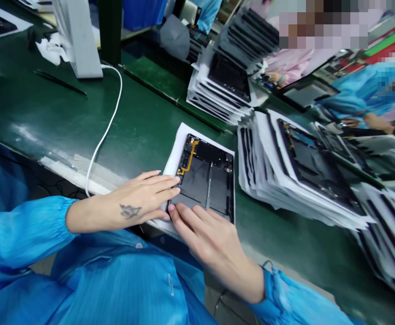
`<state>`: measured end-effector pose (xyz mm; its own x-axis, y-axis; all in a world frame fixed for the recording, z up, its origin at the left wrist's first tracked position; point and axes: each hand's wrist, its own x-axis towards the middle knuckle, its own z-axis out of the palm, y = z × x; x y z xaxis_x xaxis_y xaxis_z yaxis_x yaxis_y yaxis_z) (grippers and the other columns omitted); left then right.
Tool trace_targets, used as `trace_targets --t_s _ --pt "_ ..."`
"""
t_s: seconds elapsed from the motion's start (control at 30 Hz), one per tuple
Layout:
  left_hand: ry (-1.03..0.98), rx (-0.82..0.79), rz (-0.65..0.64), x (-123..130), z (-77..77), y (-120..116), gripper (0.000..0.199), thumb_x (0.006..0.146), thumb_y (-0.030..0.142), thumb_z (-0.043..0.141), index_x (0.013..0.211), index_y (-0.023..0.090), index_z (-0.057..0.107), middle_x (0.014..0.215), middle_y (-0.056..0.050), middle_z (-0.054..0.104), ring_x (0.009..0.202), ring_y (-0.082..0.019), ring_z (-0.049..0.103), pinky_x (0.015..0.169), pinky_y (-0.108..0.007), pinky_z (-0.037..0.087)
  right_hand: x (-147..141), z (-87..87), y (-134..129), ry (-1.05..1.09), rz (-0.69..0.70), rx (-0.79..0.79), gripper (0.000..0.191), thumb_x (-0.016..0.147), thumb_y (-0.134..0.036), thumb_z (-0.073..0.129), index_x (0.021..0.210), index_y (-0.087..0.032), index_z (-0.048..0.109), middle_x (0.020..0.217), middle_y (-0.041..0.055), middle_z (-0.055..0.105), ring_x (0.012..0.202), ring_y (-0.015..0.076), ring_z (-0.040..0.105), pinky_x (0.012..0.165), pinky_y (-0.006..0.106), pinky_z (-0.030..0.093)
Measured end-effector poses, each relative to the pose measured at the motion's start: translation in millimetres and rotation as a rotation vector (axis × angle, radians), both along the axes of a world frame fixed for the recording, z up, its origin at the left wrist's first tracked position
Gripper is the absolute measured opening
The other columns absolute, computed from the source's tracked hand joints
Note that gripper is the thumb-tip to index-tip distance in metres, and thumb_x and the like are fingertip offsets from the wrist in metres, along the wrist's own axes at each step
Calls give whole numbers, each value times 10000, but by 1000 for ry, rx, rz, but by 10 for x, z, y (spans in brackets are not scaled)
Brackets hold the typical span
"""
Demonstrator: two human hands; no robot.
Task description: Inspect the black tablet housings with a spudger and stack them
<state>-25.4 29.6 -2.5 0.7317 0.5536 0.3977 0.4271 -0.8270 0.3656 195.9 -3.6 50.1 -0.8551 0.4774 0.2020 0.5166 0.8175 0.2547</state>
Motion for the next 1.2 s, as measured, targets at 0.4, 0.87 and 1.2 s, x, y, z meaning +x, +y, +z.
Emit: trace_targets --t_s 0.4,0.87,1.2 --pt "-3 0 -11 10 38 29 394 1071 342 439 1357 97 557 1441 -160 585 1385 -248 526 1170 -427 370 -24 3 -46 -11 -43 -74 318 1038 -100 380 1038 -130 697 884 67 721 679 147 545 570 304 408" --pt "12 109 86 -157 -43 -104 425 1066 340 453 1434 131 501 1443 -150 584 1355 -254 553 1148 -463 450 123 -40 -233 549 -283 -176 419 966 -125 581 1372 -230 587 1041 65 717 845 175 643 732 311 533" --pt "-47 287 59 -221 65 -261 307 983 37 493 1262 81 613 1243 -164 695 1169 -253 669 976 -395 596 90 -116 -415 1357 -407 -596 698 1027 -626 266 858 -203 794 703 58 638 673 177 586 589 326 461"
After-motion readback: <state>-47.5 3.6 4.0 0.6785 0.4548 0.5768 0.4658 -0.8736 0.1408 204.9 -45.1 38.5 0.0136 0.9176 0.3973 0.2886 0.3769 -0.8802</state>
